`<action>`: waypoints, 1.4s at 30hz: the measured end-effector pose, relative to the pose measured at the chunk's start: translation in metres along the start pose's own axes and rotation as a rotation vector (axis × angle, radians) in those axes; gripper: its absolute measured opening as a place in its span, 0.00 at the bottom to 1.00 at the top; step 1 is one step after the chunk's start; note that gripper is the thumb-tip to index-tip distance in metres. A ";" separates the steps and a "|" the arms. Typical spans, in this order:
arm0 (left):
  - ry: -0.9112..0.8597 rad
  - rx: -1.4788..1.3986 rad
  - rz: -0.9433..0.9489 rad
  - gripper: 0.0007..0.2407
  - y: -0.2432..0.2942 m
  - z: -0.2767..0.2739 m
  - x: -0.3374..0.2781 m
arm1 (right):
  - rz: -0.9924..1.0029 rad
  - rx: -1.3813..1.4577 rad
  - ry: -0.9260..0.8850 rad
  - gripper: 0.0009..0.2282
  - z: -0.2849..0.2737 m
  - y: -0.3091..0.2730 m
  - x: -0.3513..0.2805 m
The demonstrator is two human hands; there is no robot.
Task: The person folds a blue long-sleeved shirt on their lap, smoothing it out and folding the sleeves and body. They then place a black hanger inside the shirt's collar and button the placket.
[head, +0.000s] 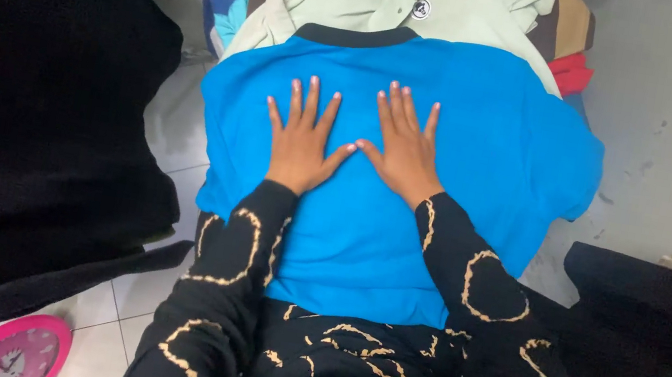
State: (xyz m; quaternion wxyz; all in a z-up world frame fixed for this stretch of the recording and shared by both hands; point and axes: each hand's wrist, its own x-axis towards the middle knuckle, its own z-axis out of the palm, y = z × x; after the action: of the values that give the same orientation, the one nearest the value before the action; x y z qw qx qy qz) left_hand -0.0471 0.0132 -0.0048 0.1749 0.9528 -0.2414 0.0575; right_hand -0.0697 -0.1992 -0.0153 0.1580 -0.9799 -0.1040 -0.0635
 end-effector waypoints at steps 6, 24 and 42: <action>-0.032 0.066 -0.094 0.31 -0.057 -0.045 0.023 | 0.161 -0.104 -0.073 0.28 -0.055 0.061 0.024; -0.027 -1.037 -0.169 0.30 0.038 -0.037 0.019 | 0.167 0.565 0.091 0.14 -0.096 0.026 -0.004; 0.114 -1.362 -0.391 0.38 0.051 -0.045 -0.030 | -0.262 0.553 -0.191 0.13 -0.138 -0.058 -0.081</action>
State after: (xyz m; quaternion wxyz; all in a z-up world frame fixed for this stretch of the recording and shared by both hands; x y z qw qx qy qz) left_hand -0.0993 0.0009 0.0464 0.7511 0.6530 -0.0387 -0.0886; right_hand -0.1735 -0.2044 0.1191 0.3984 -0.8796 -0.2568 0.0396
